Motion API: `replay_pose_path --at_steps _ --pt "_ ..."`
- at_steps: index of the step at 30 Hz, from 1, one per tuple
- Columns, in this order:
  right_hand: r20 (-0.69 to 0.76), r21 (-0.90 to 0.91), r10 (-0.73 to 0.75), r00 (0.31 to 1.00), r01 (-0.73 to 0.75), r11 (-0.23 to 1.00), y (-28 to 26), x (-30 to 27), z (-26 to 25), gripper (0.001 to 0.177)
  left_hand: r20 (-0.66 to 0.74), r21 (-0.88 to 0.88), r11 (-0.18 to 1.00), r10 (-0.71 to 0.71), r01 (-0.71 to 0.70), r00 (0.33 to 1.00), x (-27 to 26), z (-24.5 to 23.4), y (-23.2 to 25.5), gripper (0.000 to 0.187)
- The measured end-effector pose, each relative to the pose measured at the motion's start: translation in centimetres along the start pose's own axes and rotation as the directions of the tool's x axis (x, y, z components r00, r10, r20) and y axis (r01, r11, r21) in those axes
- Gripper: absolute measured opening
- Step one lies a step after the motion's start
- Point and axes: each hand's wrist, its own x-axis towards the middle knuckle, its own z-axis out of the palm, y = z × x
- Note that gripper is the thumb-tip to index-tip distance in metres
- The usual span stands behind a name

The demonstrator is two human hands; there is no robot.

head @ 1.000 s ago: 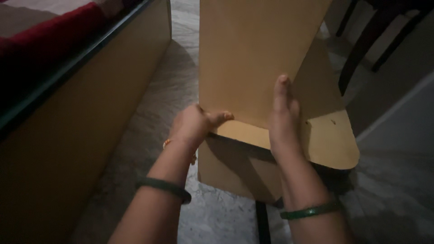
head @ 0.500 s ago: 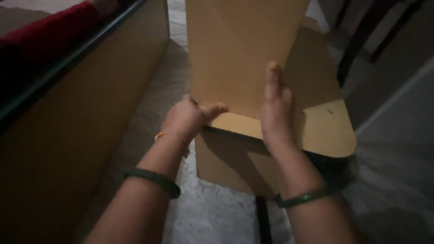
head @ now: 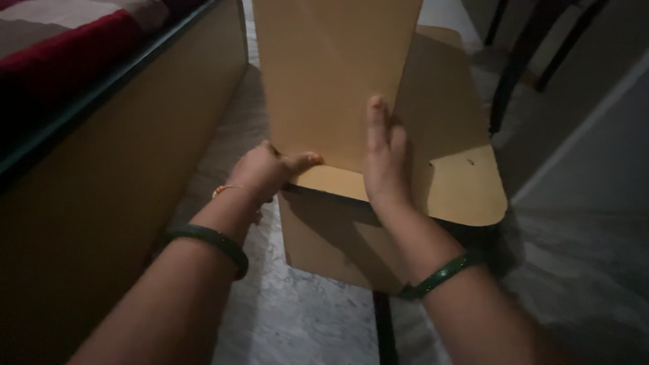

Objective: The person aligns and joins several light-colored wooden furniture panels by hand on the floor.

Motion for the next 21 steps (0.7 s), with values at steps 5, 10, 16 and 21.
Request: replay_pose_path --at_steps 5,10,16,21 --pt "0.264 0.053 0.093 0.960 -0.111 0.992 0.6 0.5 -1.5 0.075 -0.029 0.037 0.998 -0.045 0.046 0.999 -0.5 -0.1 0.3 0.067" --pt "0.295 0.335 -0.042 0.955 -0.062 0.940 2.1 0.4 -1.6 0.047 -0.020 0.072 0.992 -0.100 0.101 0.995 -1.0 0.1 1.0 0.063" --pt "0.125 0.107 -0.043 0.991 0.030 0.994 4.8 1.5 -5.6 0.065 -0.018 0.125 0.974 -0.189 0.190 0.982 -3.5 -0.5 3.5 0.059" --pt "-0.063 -0.167 -0.085 0.994 0.073 0.983 5.4 1.0 -13.9 0.042 -0.067 0.517 0.834 -0.184 0.192 0.981 -5.7 -0.9 5.9 0.058"
